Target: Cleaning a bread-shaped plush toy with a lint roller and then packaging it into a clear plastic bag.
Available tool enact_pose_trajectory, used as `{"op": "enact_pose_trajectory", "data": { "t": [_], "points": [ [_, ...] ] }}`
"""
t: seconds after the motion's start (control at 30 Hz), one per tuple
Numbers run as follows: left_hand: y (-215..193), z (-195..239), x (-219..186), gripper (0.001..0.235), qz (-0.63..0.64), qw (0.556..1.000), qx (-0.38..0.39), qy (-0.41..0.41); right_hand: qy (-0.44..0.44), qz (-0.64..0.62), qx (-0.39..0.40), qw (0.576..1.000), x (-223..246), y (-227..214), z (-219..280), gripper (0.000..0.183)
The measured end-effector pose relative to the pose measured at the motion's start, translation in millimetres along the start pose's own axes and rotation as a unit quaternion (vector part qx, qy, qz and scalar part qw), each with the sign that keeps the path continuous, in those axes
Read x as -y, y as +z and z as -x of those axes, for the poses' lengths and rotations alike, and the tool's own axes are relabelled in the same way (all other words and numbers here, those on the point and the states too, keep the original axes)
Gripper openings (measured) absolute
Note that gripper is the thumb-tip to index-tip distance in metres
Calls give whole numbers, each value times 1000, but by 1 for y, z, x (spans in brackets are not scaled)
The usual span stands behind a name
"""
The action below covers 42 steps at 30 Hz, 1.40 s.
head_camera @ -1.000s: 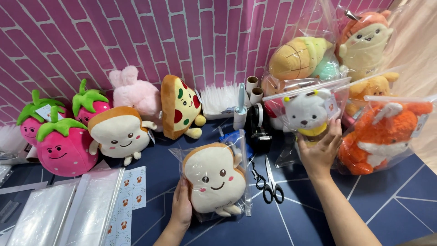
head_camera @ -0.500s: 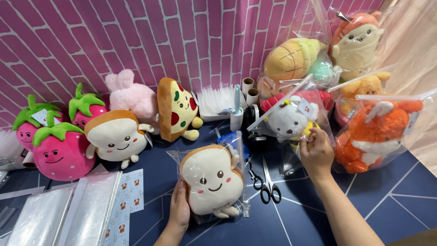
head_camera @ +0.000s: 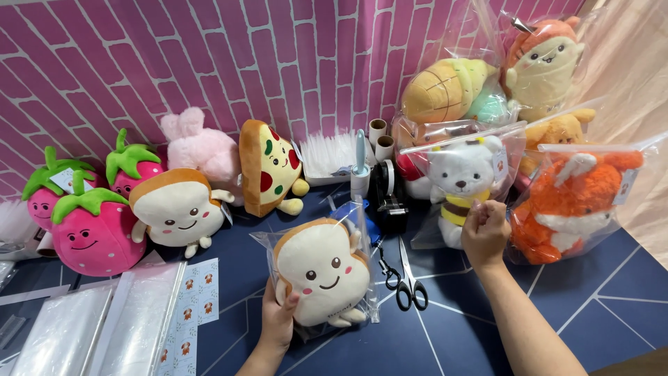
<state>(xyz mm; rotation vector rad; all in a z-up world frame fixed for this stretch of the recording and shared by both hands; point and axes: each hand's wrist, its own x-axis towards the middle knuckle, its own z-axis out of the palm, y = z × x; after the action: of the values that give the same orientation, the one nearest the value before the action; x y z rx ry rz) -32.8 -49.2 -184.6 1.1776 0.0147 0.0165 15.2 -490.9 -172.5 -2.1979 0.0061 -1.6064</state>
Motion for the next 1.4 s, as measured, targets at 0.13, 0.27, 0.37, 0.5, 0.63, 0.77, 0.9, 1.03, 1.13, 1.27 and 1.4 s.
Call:
{"op": "enact_pose_trajectory", "data": {
  "t": [0.13,0.27,0.37,0.5,0.63,0.77,0.9,1.03,1.13,1.27,1.4],
  "points": [
    [11,4,-12,83,-60,998,-17,-9,-13,33,-42,998,-21,6,-10,18],
    [22,8,-13,79,-56,998,-7,7,7,69,-34,997,-27,8,-8,15],
    [51,14,-32,81,-63,998,4,12,38,62,-8,997,-19,1,-7,14],
    [100,10,-39,75,-54,996,41,58,99,70,61,991,-2,-16,-14,10],
    [149,4,-36,71,-39,993,74,88,145,73,82,983,11,-28,-24,10],
    [176,-6,-10,72,-48,991,85,89,193,65,107,973,17,-35,-30,16],
    [188,-19,14,77,-75,987,103,95,248,13,117,961,23,-43,-35,25],
    [189,-32,23,79,-94,984,122,88,286,-27,127,949,16,-48,-28,34],
    [185,-44,32,80,-124,978,151,78,312,-91,121,938,23,-53,-22,36],
    [181,-51,46,85,-173,972,135,83,291,-70,160,941,-2,-58,0,34],
    [187,-44,37,84,-192,972,108,76,290,-74,249,921,6,-74,12,36]
  ]
}}
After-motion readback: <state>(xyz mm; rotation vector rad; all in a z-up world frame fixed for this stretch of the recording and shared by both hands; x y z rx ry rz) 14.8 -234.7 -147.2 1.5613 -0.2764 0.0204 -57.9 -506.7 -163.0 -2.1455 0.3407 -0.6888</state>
